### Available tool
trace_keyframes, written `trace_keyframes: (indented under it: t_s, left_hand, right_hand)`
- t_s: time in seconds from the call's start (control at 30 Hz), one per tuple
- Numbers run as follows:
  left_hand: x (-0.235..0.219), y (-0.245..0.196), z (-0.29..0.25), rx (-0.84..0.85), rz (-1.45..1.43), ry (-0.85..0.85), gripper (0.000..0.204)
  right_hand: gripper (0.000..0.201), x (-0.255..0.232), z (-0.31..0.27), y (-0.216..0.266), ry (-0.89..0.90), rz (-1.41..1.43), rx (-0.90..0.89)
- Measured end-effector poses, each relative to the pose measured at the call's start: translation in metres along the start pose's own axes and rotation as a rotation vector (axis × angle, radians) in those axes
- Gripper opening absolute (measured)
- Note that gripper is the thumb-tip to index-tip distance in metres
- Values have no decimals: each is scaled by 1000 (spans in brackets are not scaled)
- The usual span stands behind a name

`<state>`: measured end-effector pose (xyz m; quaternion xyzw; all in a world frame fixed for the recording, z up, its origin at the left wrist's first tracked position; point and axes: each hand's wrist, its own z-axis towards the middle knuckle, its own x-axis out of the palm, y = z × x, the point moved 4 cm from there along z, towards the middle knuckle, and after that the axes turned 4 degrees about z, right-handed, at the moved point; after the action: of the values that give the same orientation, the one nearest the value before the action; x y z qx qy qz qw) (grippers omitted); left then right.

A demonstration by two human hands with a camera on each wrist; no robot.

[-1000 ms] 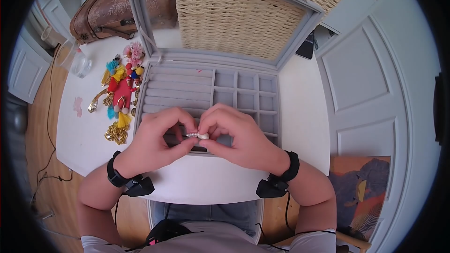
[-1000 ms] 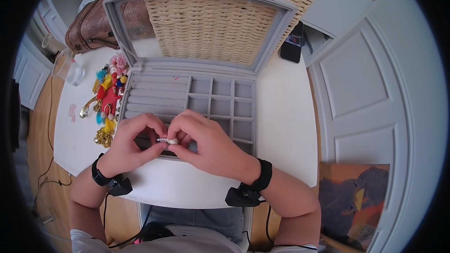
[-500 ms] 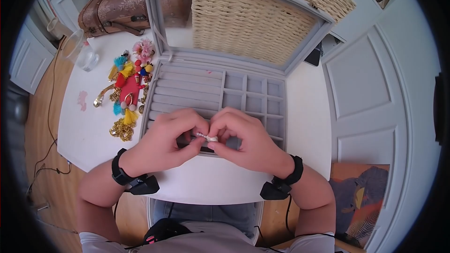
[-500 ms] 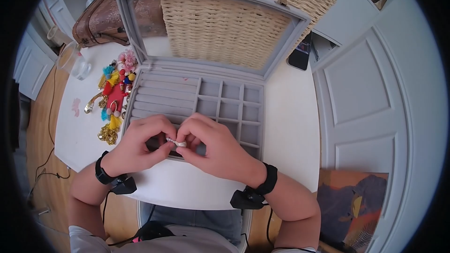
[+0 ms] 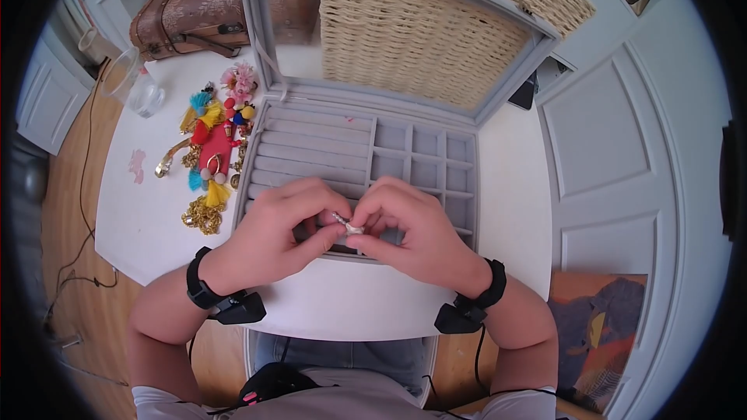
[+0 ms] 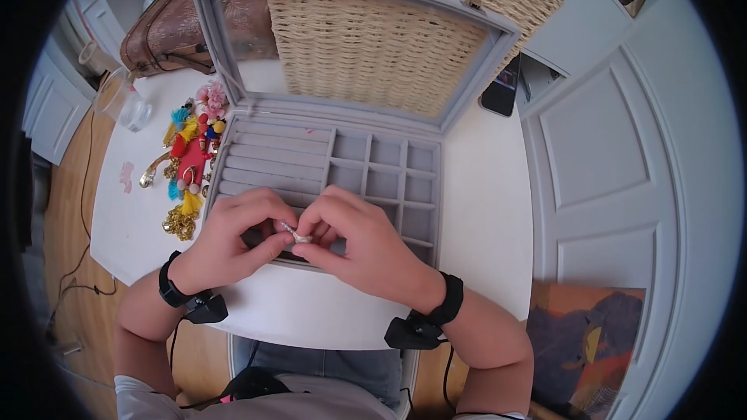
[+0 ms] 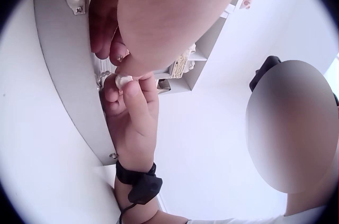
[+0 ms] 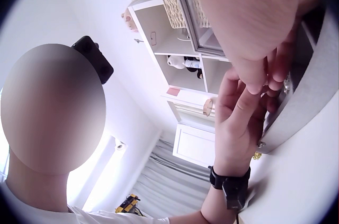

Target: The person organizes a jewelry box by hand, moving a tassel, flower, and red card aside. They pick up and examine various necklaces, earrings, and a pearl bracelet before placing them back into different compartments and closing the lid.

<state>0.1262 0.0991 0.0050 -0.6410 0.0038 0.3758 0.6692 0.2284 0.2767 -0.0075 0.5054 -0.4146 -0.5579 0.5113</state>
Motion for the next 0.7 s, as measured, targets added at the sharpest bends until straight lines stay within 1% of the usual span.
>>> trace_keyframes:
  t_s: [0.07, 0.2, 0.27, 0.63, 0.7]
  left_hand:
    - [-1, -1, 0, 57, 32, 4, 14]
    - [-1, -1, -1, 56, 41, 15, 13]
    - [-1, -1, 0, 81, 38, 7, 14]
    - [-2, 0, -1, 51, 7, 65, 16]
    - [-2, 1, -1, 59, 4, 79, 16]
  right_hand:
    - [18, 0, 0, 4, 13, -24, 2]
    - [18, 0, 0, 4, 35, -43, 8]
    - [17, 1, 0, 3, 34, -44, -2]
    - [16, 1, 1, 5, 42, -33, -75]
    - [17, 2, 1, 7, 76, -37, -72]
